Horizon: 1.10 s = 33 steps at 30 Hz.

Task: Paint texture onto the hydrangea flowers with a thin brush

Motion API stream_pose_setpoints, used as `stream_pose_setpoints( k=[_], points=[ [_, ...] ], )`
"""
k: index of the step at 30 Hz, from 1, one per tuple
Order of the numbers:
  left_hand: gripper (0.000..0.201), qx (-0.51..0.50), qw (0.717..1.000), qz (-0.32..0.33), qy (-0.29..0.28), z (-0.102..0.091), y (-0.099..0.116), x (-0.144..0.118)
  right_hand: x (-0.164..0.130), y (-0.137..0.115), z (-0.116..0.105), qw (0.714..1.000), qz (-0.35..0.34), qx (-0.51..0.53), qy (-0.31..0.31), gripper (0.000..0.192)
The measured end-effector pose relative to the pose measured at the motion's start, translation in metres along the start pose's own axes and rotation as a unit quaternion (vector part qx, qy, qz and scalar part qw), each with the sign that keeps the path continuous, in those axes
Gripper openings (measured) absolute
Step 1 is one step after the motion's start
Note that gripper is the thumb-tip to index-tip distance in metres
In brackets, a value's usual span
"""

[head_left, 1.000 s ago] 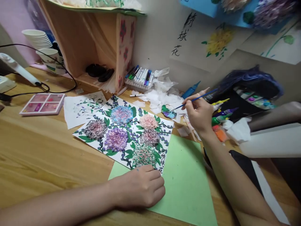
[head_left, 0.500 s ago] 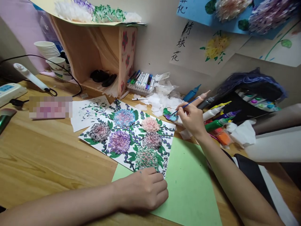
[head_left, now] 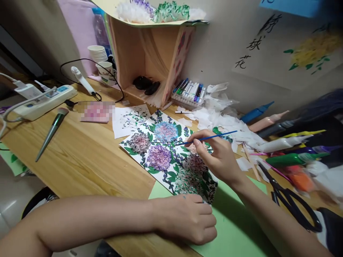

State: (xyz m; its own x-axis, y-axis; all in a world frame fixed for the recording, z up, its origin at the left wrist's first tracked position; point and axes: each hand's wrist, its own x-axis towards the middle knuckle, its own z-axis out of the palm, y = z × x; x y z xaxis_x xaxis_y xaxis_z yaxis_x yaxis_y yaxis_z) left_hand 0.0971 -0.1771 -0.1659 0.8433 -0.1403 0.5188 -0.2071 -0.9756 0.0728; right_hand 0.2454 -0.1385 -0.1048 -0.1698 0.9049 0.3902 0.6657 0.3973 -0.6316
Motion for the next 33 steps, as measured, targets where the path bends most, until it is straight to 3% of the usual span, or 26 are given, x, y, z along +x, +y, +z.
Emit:
stream_pose_setpoints(
  k=[8,15,26,33],
  points=[
    [0.019,0.000,1.000,0.000,0.019,0.000,0.004,-0.002,0.011,0.007,0.014,0.999,-0.019,-0.044,0.012,0.013],
    [0.020,-0.002,0.999,-0.002,0.032,0.000,0.004,-0.002,0.010,0.012,0.020,0.999,-0.015,-0.043,-0.014,0.013],
    [0.019,-0.002,1.000,-0.004,0.030,0.000,0.005,-0.001,0.010,0.015,0.018,0.998,-0.027,-0.054,0.007,0.012],
    [0.020,0.000,0.999,-0.004,0.035,0.000,0.004,-0.001,0.010,0.015,0.018,0.998,-0.014,-0.060,-0.019,0.013]
  ],
)
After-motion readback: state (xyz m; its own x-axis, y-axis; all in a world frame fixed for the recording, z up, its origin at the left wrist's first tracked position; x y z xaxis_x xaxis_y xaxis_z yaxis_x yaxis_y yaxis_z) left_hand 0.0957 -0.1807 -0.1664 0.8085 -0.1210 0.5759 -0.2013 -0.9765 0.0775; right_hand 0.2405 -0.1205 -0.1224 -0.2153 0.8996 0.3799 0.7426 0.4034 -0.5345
